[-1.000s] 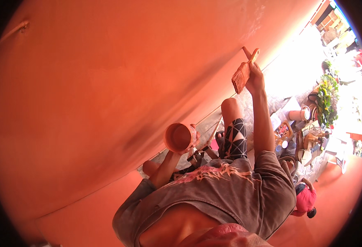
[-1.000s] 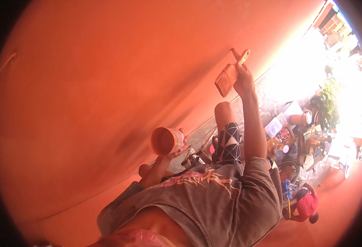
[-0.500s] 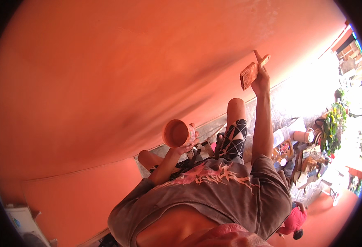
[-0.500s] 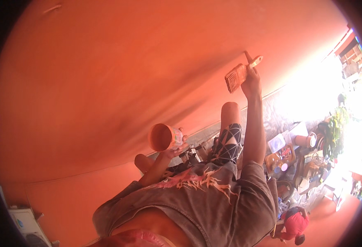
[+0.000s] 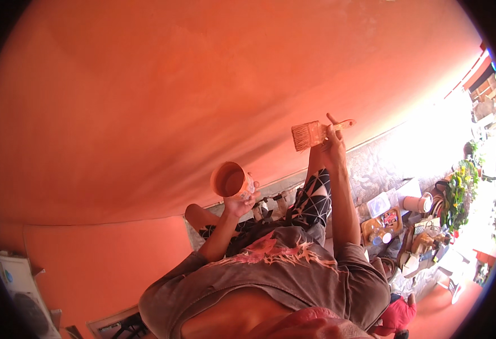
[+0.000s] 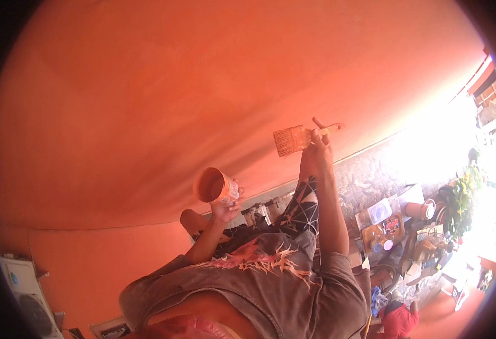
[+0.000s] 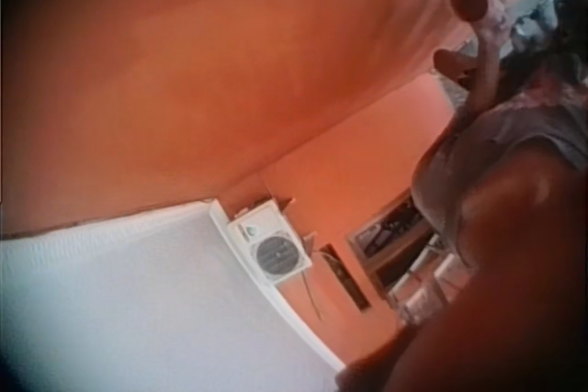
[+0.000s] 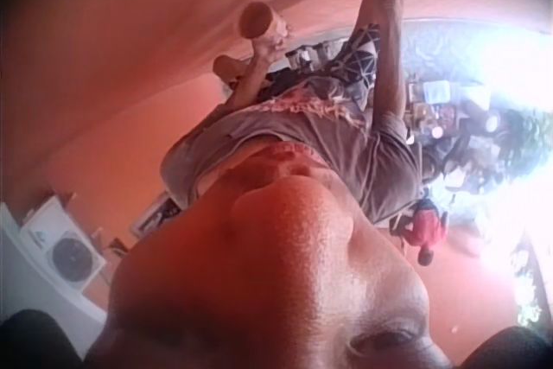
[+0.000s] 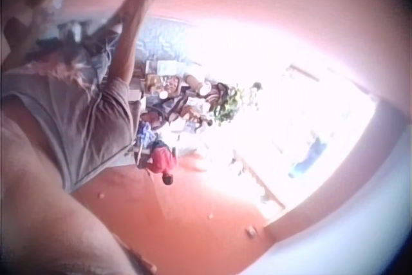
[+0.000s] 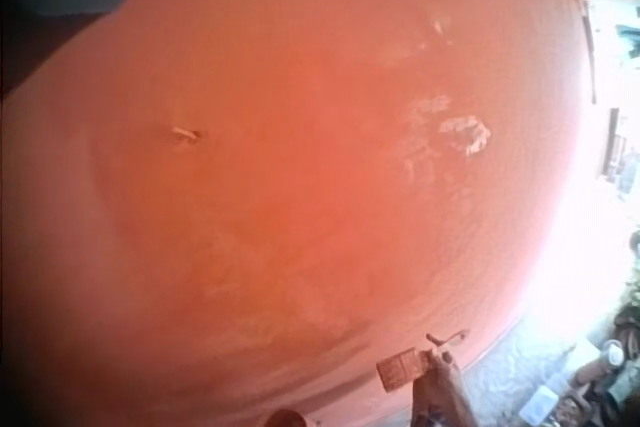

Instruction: The person paints a ceiling with a brush, repeatedly dipping the brush into a small container held in the other hand. The ceiling is already partially painted in a reddish-orange color, and the person continues to apply paint in broad strokes.

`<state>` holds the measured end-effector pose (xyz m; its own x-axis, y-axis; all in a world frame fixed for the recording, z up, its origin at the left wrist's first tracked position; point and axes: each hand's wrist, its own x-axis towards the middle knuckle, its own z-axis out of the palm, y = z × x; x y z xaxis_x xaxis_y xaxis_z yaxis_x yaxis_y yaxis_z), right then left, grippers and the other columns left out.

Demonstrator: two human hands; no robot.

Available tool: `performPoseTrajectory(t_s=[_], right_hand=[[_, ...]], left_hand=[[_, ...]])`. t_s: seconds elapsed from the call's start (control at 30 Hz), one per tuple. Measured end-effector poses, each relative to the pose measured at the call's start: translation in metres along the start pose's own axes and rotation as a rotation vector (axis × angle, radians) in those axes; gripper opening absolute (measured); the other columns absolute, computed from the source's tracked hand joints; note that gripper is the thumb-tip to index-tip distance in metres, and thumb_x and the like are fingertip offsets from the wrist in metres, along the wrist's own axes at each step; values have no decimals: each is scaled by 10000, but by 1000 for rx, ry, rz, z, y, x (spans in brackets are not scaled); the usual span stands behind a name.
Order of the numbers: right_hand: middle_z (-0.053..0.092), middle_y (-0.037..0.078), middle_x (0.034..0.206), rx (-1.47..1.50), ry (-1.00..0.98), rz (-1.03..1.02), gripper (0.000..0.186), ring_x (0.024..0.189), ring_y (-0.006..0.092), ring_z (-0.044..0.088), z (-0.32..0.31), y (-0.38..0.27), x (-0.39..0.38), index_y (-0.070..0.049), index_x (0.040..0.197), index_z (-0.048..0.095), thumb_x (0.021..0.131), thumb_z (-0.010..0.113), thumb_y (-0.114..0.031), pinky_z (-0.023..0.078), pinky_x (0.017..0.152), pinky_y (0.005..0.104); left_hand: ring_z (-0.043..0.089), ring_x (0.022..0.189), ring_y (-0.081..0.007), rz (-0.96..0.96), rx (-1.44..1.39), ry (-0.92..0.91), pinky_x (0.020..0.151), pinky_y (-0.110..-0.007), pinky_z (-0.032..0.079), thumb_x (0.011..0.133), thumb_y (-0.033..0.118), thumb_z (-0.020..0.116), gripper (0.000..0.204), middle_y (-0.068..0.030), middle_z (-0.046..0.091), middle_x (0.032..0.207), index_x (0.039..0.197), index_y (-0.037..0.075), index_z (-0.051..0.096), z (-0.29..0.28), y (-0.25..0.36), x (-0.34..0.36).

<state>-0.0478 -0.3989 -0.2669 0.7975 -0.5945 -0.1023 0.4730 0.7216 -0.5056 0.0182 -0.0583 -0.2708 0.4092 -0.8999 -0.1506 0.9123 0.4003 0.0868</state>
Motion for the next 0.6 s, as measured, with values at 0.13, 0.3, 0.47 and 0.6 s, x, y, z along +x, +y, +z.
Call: performPoseTrajectory(t_s=[0.13, 0.3, 0.47, 0.6], right_hand=[[619, 101, 1126, 134, -9, 68, 466, 1046, 211, 645, 10, 14, -4, -47, 1437, 451, 1006, 598, -144, 561, 880, 393], [654, 90, 1102, 145, -116, 68, 319, 1001, 183, 668, 54, -8, -16, -26, 1297, 526, 990, 597, -76, 575, 876, 346], [633, 121, 1080, -134, -298, -65, 280, 1003, 214, 664, 106, -55, -32, 0, 1178, 555, 928, 670, -46, 571, 844, 363], [654, 126, 1088, -552, -488, -177, 230, 976, 211, 681, 141, -86, -42, 16, 1093, 626, 882, 715, -6, 580, 852, 353]], left_hand=[[556, 870, -291, 4, 34, -5, 563, -282, 543, 928, 514, 575, 624, -201, 541, 1195, 1378, 84, 518, 11, -1, 12], [570, 883, -309, 18, 110, -5, 557, -281, 545, 915, 585, 536, 703, -207, 547, 1191, 1377, 56, 503, 15, 2, 21], [611, 835, -324, 9, 152, 63, 531, -297, 520, 909, 680, 456, 796, -216, 602, 1164, 1407, 59, 484, 24, -10, 46], [603, 843, -354, -8, 105, 2, 572, -310, 552, 943, 584, 461, 664, -250, 584, 1180, 1365, 75, 522, 35, -27, 68]])
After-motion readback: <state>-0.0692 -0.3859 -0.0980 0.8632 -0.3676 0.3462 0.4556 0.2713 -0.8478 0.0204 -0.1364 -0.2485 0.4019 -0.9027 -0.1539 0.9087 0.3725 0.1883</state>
